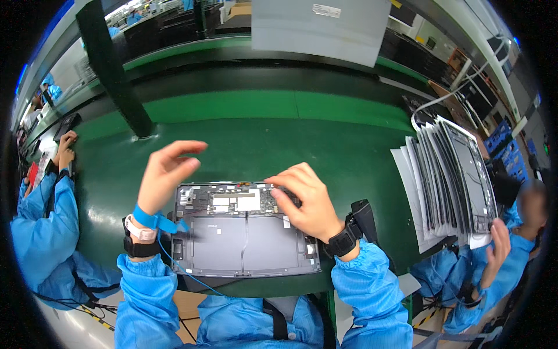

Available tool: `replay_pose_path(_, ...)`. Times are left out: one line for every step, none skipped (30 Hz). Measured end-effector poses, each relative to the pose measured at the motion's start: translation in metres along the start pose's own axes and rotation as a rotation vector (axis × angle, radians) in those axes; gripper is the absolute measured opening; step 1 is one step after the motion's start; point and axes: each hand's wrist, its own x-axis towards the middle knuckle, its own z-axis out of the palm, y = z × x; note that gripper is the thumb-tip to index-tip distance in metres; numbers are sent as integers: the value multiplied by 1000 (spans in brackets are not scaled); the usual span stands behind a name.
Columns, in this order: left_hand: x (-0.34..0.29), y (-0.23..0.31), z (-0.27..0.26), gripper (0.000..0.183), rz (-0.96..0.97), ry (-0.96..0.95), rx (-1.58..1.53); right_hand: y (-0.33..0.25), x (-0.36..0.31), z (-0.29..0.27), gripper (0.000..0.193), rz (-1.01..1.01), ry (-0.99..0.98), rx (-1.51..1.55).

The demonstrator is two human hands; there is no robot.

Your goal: Assembling motherboards and internal components into laptop chassis on a factory production line.

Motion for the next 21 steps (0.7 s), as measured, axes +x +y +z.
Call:
replay_pose_path(-2,-8,-9,29,-36,82,-128,-3,7,2,20,-70,-104,-25)
replay_pose_path(-3,-16,-17,31,-70,174,-183,-5,14,9,22,-120,-178,-46)
replay_pose_path(-4,-27,-22,32,-102,260,-242,-8,21,16,25,-166,-251,-72)
replay_pose_path(-5,-41,-25,33,-110,357,-259,-14,30,25,28,-215,-322,-89)
replay_pose_path(-7,-58,-27,33,-111,368,-251,-14,36,37,29,-302,-346,-115)
replay_pose_path(-6,-77,-26,31,-174,446,-215,-15,41,45,30,-325,-379,-141)
replay_pose_path(-7,-89,-27,29,-239,529,-172,-15,45,52,31,-352,-411,-158)
replay_pose_path(-6,-101,-25,26,-224,545,-145,-13,45,57,31,-361,-414,-148)
replay_pose_path(-5,-102,-18,22,-204,562,-122,-12,43,60,32,-380,-423,-170)
replay_pose_path(-3,-102,-15,23,-185,552,-47,-11,43,62,34,-399,-432,-193)
replay_pose_path(-2,-101,-15,22,-184,528,-16,-11,44,62,34,-409,-435,-189)
replay_pose_path(-1,-100,-15,21,-191,526,5,-9,44,61,34,-401,-432,-191)
replay_pose_path(0,-100,-15,20,-198,523,27,-7,43,62,34,-393,-429,-194)
replay_pose_path(0,-100,-15,20,-203,525,28,-7,44,63,33,-403,-417,-189)
replay_pose_path(1,-100,-16,21,-216,514,44,-5,44,63,33,-403,-419,-187)
replay_pose_path(1,-100,-16,21,-229,503,60,-3,44,63,34,-405,-419,-187)
replay_pose_path(1,-101,-15,21,-229,504,61,-2,44,63,34,-407,-419,-188)
replay_pose_path(1,-102,-14,21,-229,496,57,-2,43,63,34,-408,-418,-185)
replay_pose_path(1,-103,-14,21,-228,488,53,-2,42,63,34,-406,-414,-185)
replay_pose_path(1,-104,-15,21,-228,489,56,-3,42,63,34,-405,-409,-185)
replay_pose_path(1,-105,-15,20,-219,496,76,-4,41,63,34,-405,-408,-184)
